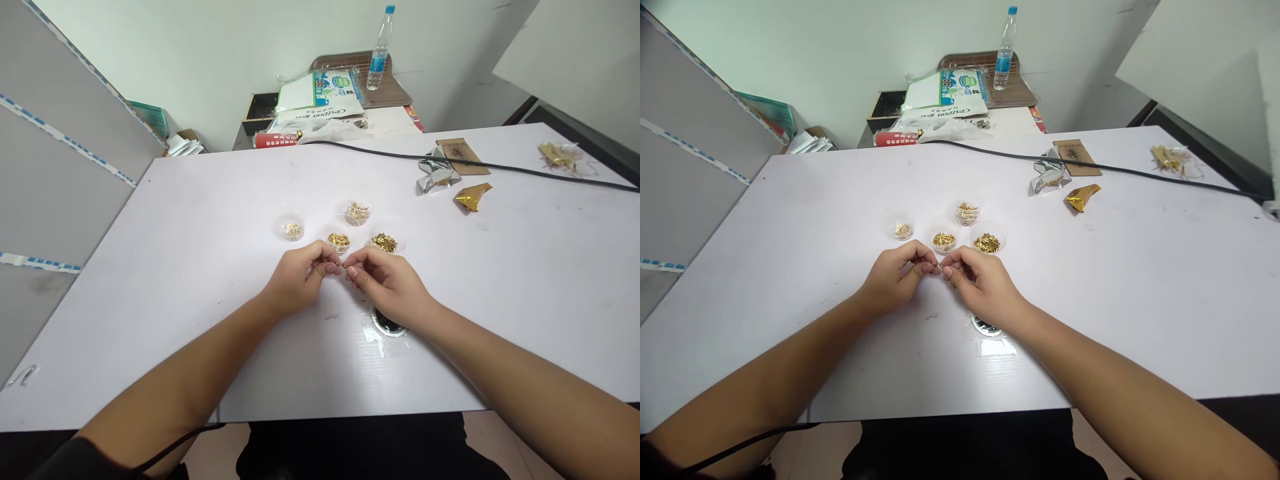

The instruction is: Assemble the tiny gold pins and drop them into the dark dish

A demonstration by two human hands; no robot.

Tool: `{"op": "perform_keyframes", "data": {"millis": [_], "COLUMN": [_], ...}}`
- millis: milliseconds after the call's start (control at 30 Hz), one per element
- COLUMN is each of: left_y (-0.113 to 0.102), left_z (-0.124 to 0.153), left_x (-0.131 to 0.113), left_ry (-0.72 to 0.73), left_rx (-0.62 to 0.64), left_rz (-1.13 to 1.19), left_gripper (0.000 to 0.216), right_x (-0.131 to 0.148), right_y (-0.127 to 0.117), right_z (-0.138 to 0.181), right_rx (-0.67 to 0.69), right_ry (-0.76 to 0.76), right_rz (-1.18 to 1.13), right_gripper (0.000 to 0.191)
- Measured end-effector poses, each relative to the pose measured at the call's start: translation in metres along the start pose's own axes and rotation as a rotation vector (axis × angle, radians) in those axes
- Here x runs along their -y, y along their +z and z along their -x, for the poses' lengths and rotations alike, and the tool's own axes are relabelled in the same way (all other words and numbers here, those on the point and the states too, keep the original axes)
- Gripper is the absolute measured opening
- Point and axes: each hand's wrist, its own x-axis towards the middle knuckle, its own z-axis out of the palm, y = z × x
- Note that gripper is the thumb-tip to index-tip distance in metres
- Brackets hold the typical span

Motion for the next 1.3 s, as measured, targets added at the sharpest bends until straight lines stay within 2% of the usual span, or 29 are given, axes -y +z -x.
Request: {"op": "perform_keyframes", "data": {"millis": [167, 367, 667, 967, 1167, 1300], "left_y": [-0.0023, -0.0047, -0.0051, -0.0041, -0.0023, -0.0021], "left_z": [-0.0006, -0.0005, -0.0008, -0.002, -0.0007, 0.0006], "left_x": [-0.0029, -0.0026, -0.0042, 0.0, 0.0012, 0.0013], "left_ry": [-0.063, -0.038, -0.095, -0.058, -0.021, -0.019], "left_rx": [0.034, 0.132, 0.217, 0.235, 0.245, 0.264], "left_rz": [0.115, 0.187, 0.252, 0.339, 0.357, 0.337], "left_gripper": [0.008, 0.023, 0.035, 0.032, 0.03, 0.028], "right_x": [0.0008, 0.0035, 0.0006, -0.0018, 0.001, 0.0031], "right_y": [-0.0008, -0.0002, -0.0024, -0.0017, -0.0044, -0.0064], "right_z": [0.0001, 0.0008, 0.0029, 0.002, 0.0037, 0.0041], "right_rx": [-0.006, 0.018, 0.067, 0.087, 0.098, 0.11], "right_ry": [0.072, 0.139, 0.035, 0.005, -0.096, -0.17], "right_rz": [-0.136, -0.2, -0.088, -0.053, 0.08, 0.182], "right_gripper": [0.013, 0.025, 0.035, 0.023, 0.014, 0.017]}}
